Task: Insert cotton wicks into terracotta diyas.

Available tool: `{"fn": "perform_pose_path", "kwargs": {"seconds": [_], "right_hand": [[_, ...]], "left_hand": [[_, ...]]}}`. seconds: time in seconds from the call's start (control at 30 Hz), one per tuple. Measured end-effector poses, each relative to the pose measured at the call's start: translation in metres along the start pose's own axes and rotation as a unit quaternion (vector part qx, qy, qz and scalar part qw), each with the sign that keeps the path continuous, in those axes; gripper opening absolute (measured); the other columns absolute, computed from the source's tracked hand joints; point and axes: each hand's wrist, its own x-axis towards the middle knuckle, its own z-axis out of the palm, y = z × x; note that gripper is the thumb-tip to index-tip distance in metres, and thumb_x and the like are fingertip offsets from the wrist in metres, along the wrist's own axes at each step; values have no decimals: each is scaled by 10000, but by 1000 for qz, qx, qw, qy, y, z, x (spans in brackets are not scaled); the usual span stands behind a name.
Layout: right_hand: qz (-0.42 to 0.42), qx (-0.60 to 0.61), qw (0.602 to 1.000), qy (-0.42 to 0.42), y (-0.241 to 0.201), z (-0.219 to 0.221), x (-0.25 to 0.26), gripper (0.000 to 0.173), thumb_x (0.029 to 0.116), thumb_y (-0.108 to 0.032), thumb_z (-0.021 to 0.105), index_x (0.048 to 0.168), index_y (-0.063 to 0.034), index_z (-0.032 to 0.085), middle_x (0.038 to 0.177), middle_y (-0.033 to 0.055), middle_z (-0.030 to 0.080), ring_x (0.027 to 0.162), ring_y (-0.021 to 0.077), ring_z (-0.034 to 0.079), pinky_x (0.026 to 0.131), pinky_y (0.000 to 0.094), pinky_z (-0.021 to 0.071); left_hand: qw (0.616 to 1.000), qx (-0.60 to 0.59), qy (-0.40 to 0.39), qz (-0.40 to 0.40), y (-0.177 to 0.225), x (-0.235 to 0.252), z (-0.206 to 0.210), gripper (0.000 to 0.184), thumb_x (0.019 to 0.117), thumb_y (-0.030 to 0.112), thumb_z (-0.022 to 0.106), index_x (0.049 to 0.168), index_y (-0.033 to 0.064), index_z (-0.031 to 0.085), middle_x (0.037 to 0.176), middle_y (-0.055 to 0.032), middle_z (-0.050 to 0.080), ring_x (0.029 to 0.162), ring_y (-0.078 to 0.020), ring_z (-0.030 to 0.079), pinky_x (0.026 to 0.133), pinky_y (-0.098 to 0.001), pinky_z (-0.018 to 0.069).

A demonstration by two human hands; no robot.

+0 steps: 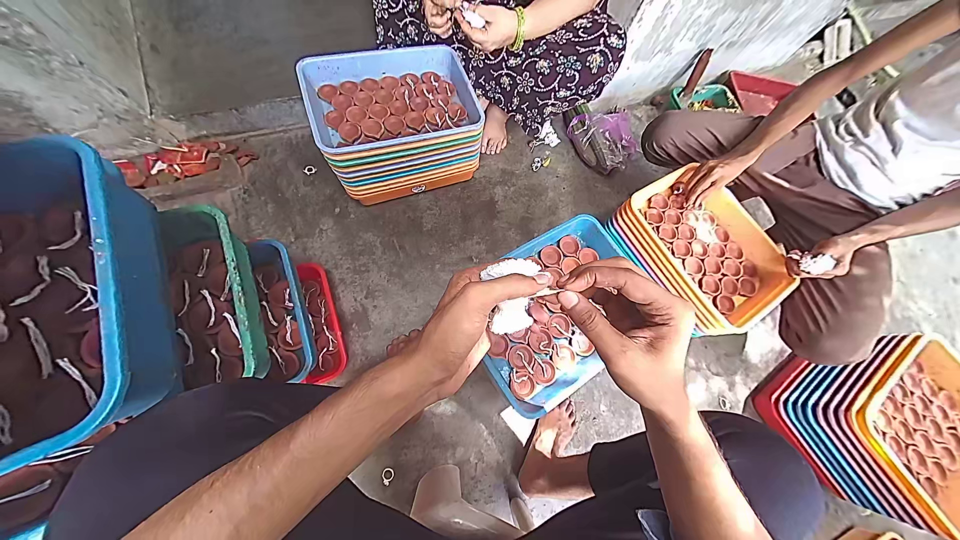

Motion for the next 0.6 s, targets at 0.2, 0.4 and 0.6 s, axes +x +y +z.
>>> {"fn": "perform_pose_path", "kwargs": {"seconds": [0.2,0.4,0.6], "right_hand": [[25,37,999,6,-4,-3,1,129,883,6,729,1010,-20,724,987,56,711,839,140,704,749,300,640],[35,61,997,-37,-2,-8,3,116,859,2,740,971,-25,733,1056,80,702,964,184,708,797,319,645],[35,57,998,-6,2,-1,1,155,830,48,785,975,9,749,1047,107,698,952,214,712,783,344,659]], "left_hand": [[1000,2,3,-4,0,0,0,215,1055,141,522,1096,20,695,970,-129,691,849,-170,676,815,-302,584],[1000,1,11,-7,1,0,0,269,1078,187,484,1175,23,673,1024,-120,679,879,-162,666,828,-293,573],[1000,14,6,-4,0,0,-1,303,1085,170,458,1212,19,687,1013,-124,671,826,-151,639,785,-271,559]]}}
